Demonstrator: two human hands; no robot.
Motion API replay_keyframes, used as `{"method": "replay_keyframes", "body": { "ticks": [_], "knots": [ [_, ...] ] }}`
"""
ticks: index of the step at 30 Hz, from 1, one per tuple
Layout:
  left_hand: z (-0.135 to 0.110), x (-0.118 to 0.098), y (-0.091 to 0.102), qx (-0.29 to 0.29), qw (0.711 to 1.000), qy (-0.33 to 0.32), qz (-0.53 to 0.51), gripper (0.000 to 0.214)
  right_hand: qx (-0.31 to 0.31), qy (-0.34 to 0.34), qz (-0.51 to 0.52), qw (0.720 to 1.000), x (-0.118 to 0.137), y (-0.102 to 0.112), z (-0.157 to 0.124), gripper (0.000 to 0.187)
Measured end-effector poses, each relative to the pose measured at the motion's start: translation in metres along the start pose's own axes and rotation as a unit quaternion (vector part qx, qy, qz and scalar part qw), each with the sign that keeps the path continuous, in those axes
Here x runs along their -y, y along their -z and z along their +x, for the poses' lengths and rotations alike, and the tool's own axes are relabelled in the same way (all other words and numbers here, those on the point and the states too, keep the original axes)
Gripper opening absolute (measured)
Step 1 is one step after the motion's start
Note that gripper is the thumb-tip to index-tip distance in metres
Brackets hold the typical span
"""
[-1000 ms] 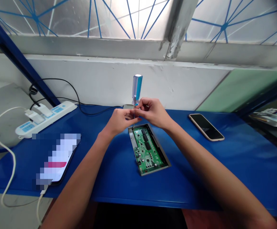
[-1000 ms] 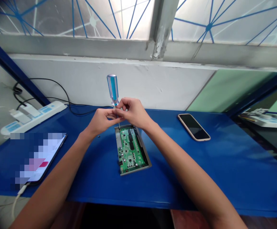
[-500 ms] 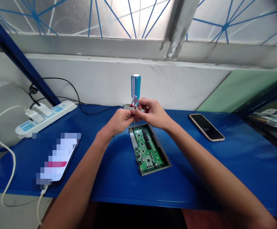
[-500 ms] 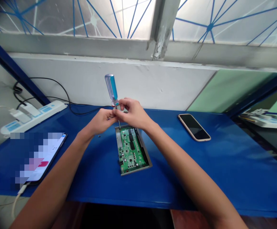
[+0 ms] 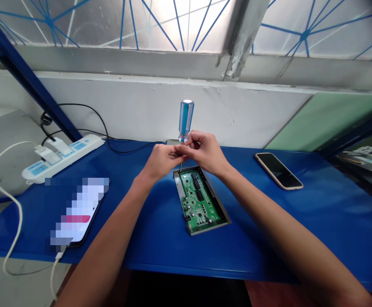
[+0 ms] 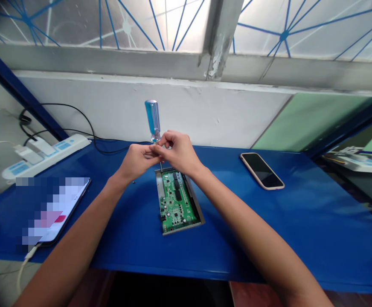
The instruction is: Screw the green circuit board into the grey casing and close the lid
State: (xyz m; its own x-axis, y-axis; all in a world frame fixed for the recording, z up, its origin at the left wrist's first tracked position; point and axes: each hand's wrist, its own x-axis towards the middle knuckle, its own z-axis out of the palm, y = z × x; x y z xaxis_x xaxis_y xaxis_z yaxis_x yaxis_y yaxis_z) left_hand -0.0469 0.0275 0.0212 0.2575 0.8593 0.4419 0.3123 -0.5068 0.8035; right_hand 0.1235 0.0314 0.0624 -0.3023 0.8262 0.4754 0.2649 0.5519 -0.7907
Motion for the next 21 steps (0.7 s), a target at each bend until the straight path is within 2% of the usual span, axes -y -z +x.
{"method": "replay_keyframes", "body": {
  "ticks": [5,9,14,16,21],
  "knots": [
    [0.002,-0.003,0.003,0.031,0.999,-0.012,-0.01,0.022,-0.021,-0.011,0.009,1.0,0.0,-0.005,-0.002,0.03],
    [0.002,-0.003,0.006,0.052,0.998,-0.042,0.011,0.023,-0.016,-0.023,0.016,0.999,-0.002,-0.005,-0.003,0.028],
    [0.002,-0.003,0.005,0.062,0.997,-0.05,-0.008,0.022,0.075,-0.005,0.018,0.997,0.001,0.005,0.0,0.018],
    [0.002,-0.004,0.004,0.075,0.996,-0.047,-0.009,0.021,0.101,0.0,0.031,0.994,0.002,0.01,0.001,0.022],
    [0.002,-0.006,0.005,0.087,0.995,-0.049,-0.001,0.022,0.06,-0.031,0.039,0.997,-0.003,0.008,0.001,0.032]
  ]
}}
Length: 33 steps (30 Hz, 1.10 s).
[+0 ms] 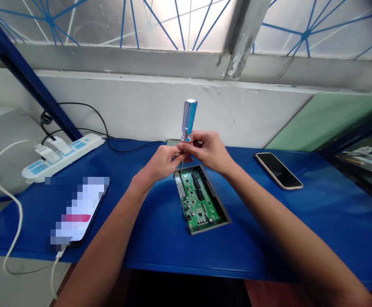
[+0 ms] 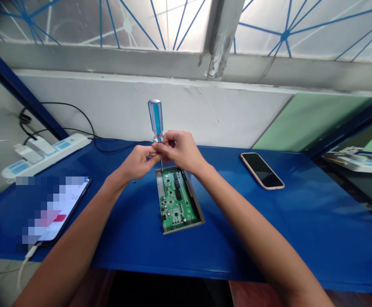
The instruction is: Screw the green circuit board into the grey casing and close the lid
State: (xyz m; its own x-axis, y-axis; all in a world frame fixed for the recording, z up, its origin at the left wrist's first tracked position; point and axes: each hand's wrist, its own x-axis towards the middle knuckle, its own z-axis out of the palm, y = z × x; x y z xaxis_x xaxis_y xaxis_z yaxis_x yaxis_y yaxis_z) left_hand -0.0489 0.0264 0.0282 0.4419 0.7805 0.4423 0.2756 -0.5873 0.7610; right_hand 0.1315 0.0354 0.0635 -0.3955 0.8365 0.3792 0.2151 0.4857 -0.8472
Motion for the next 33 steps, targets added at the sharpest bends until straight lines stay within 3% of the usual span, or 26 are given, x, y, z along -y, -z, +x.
{"method": "replay_keyframes", "body": {
  "ticks": [6,12,18,25,33],
  "knots": [
    [0.001,0.0,-0.001,-0.003,1.0,0.001,-0.011,0.021,-0.016,0.001,-0.013,1.0,0.0,-0.005,0.0,0.033],
    [0.0,0.0,-0.002,-0.015,1.0,-0.003,0.013,0.019,0.037,0.037,-0.098,0.994,0.007,0.004,-0.001,0.02],
    [-0.001,0.001,-0.003,-0.042,0.998,0.01,0.05,0.02,0.011,0.035,-0.043,0.998,0.003,0.003,0.0,0.027],
    [-0.001,-0.002,0.0,-0.038,0.999,0.038,0.005,0.018,0.061,0.008,0.086,0.994,0.008,0.009,0.001,0.031],
    [-0.001,0.001,-0.001,-0.026,0.999,0.024,0.01,0.019,-0.062,0.027,0.016,0.998,0.011,-0.003,-0.001,0.035]
  ]
}}
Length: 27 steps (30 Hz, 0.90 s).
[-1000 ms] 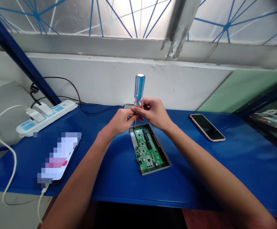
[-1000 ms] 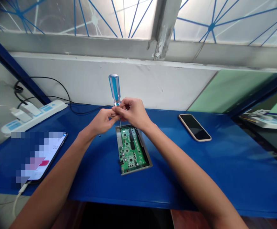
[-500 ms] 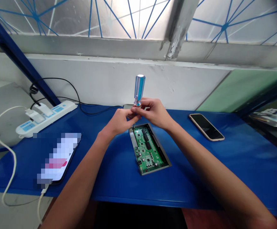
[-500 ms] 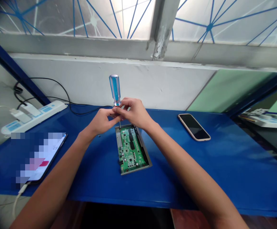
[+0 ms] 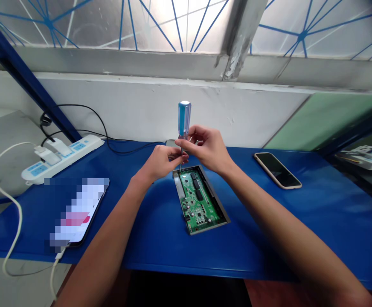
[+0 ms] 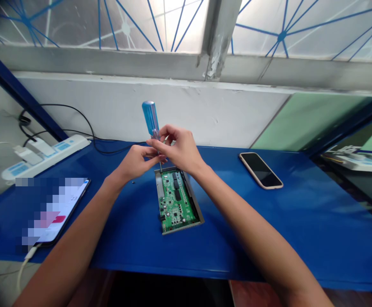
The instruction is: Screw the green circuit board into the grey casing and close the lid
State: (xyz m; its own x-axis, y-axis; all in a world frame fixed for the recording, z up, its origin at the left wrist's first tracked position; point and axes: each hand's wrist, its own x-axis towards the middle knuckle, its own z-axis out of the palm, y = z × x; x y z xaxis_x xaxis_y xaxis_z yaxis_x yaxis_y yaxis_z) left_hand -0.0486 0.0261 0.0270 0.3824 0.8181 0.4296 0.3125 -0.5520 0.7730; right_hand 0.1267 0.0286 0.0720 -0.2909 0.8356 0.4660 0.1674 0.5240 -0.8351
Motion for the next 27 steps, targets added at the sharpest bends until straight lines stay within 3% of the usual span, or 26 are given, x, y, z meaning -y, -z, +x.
{"method": "replay_keyframes", "body": {
  "ticks": [5,12,16,21,27],
  "knots": [
    [0.0,0.002,-0.001,0.005,1.0,-0.006,0.004,0.019,-0.039,0.002,-0.002,0.999,0.002,-0.007,-0.003,0.041],
    [-0.001,-0.003,0.001,0.011,0.999,0.012,0.03,0.022,-0.023,-0.003,0.02,1.0,-0.001,-0.005,-0.001,0.039],
    [-0.002,0.002,0.0,0.065,0.995,0.04,0.066,0.024,-0.024,-0.011,0.047,0.999,0.0,-0.003,-0.001,0.041],
    [-0.004,0.017,-0.005,0.149,0.978,0.106,0.099,0.023,-0.071,0.004,0.057,0.996,-0.001,-0.005,-0.001,0.045],
    [-0.002,0.014,-0.004,0.163,0.967,0.152,0.123,0.024,-0.161,0.064,0.066,0.983,0.006,0.008,0.004,0.042]
  ]
}}
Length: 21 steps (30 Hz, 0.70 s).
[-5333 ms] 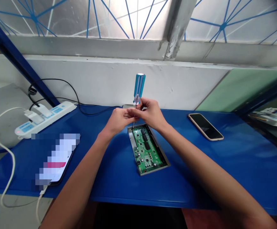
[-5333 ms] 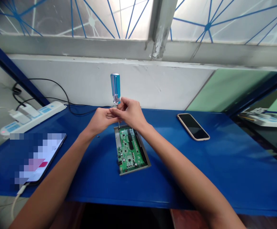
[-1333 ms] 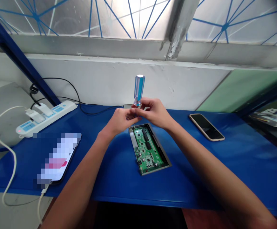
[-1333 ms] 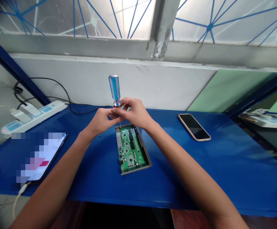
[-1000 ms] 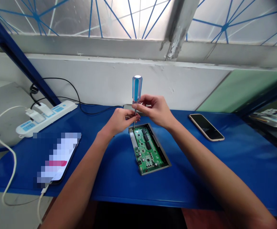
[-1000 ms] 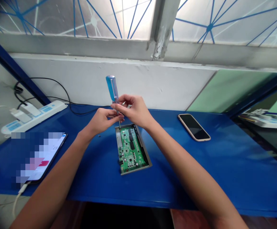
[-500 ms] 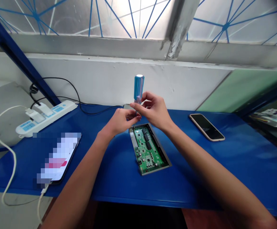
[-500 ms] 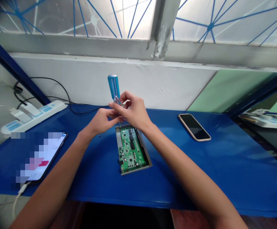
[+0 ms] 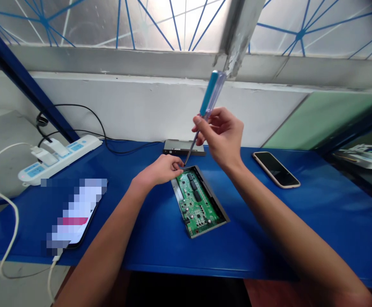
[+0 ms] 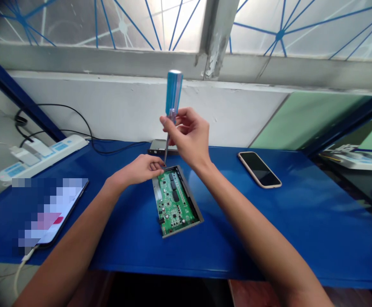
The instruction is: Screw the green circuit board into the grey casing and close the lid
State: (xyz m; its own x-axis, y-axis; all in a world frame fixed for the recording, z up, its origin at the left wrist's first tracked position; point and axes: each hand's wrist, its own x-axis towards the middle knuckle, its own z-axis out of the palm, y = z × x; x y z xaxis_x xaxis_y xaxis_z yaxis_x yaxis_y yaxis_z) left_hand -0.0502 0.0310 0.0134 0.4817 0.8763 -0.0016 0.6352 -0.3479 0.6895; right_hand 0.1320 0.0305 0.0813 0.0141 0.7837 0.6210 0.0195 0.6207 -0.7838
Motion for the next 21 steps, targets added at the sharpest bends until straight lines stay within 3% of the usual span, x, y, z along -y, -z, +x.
{"method": "replay_keyframes", "body": {
  "ticks": [3,6,8,12,17,21],
  "knots": [
    [-0.005,-0.011,0.002,-0.026,0.993,0.035,0.108,0.05,-0.018,0.02,-0.004,1.0,0.004,0.013,0.01,0.04],
    [-0.008,-0.023,-0.005,-0.078,0.982,-0.066,0.157,0.064,-0.036,0.029,-0.003,0.999,0.004,0.026,0.017,0.04],
    [-0.007,-0.031,-0.016,-0.037,0.979,-0.154,0.127,0.065,-0.04,0.031,-0.003,0.999,0.002,0.032,0.021,0.038],
    [-0.003,-0.043,-0.039,0.068,0.971,-0.201,0.107,0.042,-0.068,0.047,-0.011,0.996,0.003,0.038,0.026,0.034],
    [-0.003,-0.054,-0.044,0.053,0.958,-0.177,0.219,0.033,-0.088,0.065,0.007,0.994,0.007,0.039,0.027,0.032],
    [-0.005,-0.056,-0.033,0.011,0.963,-0.074,0.261,0.033,-0.054,0.054,0.017,0.997,0.006,0.04,0.025,0.032]
  ]
}}
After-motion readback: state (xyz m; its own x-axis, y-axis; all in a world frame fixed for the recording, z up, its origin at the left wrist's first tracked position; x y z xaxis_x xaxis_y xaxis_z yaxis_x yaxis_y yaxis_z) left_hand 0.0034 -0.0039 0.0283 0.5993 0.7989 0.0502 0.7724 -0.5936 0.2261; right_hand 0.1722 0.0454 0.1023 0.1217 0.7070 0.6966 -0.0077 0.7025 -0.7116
